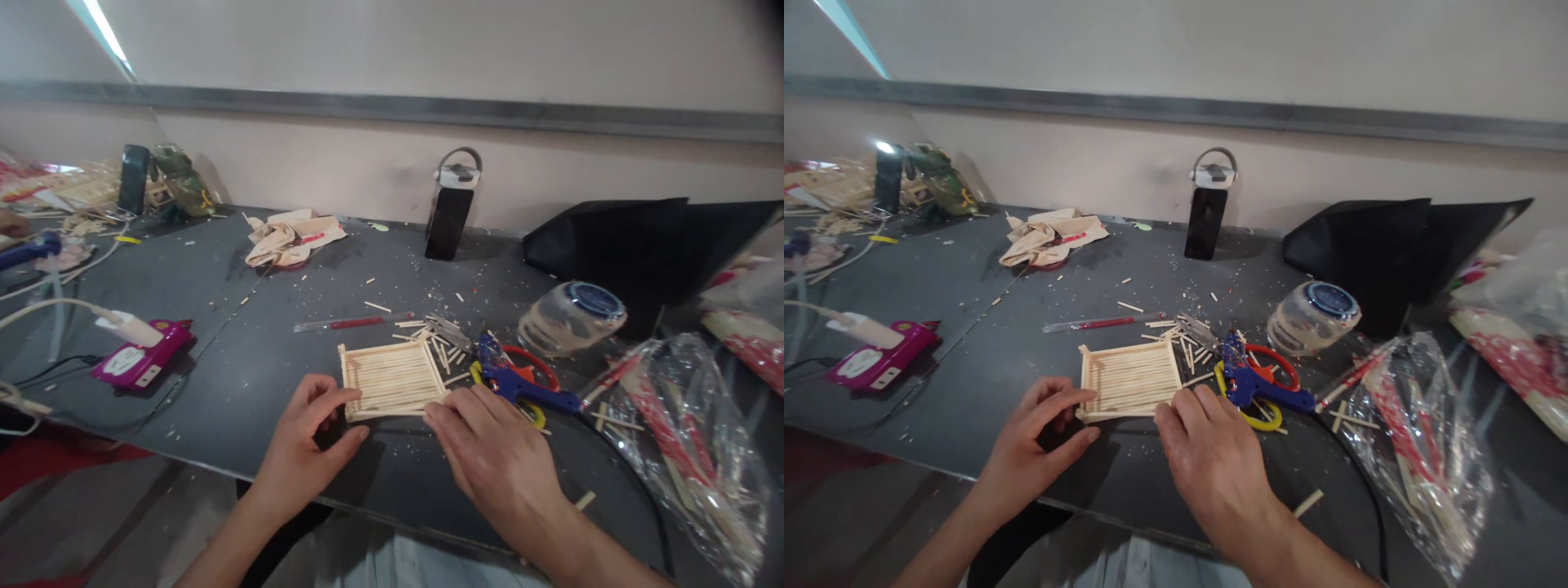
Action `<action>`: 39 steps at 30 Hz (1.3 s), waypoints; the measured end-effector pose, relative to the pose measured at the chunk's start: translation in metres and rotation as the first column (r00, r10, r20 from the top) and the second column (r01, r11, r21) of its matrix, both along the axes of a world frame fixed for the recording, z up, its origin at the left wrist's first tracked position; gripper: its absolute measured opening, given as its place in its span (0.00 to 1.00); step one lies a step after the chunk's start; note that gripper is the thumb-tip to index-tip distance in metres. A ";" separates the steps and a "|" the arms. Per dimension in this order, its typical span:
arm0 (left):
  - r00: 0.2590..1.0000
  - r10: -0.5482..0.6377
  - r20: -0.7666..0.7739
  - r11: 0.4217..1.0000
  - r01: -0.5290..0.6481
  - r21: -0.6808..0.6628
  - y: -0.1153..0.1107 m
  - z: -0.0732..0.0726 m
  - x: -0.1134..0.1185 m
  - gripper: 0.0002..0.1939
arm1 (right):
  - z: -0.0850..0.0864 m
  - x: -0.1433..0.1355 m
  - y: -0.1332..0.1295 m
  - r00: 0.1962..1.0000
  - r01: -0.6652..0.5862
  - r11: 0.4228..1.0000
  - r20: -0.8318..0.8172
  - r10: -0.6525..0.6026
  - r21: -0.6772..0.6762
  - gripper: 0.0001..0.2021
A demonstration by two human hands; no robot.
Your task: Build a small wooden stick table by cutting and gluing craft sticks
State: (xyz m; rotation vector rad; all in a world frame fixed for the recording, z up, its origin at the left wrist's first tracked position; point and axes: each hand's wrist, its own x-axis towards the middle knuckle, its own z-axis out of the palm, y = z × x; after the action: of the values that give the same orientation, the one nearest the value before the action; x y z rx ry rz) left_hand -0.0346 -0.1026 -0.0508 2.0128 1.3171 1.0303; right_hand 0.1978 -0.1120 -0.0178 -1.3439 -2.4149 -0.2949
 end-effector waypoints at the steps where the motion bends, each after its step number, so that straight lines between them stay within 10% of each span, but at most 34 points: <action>1: 0.999 0.014 -0.043 0.999 -0.012 0.046 0.000 0.002 0.000 0.17 | 0.000 0.000 0.000 1.000 -0.003 1.000 0.000 0.003 0.003 0.08; 7: 0.968 0.000 -0.250 0.951 0.077 0.298 0.004 0.021 0.011 0.12 | -0.003 0.001 0.003 1.000 -0.017 0.999 -0.002 0.017 0.036 0.08; 16: 0.882 -0.076 -0.465 0.927 0.234 0.293 0.014 0.033 0.033 0.04 | -0.002 -0.001 0.004 1.000 -0.012 0.999 -0.005 0.012 0.039 0.08; 39: 0.931 -0.114 -0.347 0.927 0.225 0.301 0.023 0.024 0.034 0.09 | -0.010 0.032 0.022 0.968 -0.151 0.960 -0.235 0.094 -0.236 0.13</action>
State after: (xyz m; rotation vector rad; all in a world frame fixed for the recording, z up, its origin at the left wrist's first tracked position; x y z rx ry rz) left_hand -0.0009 -0.0801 -0.0264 2.5981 1.1473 0.9173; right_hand 0.2300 -0.0902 -0.0275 -1.2438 -2.3905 0.1942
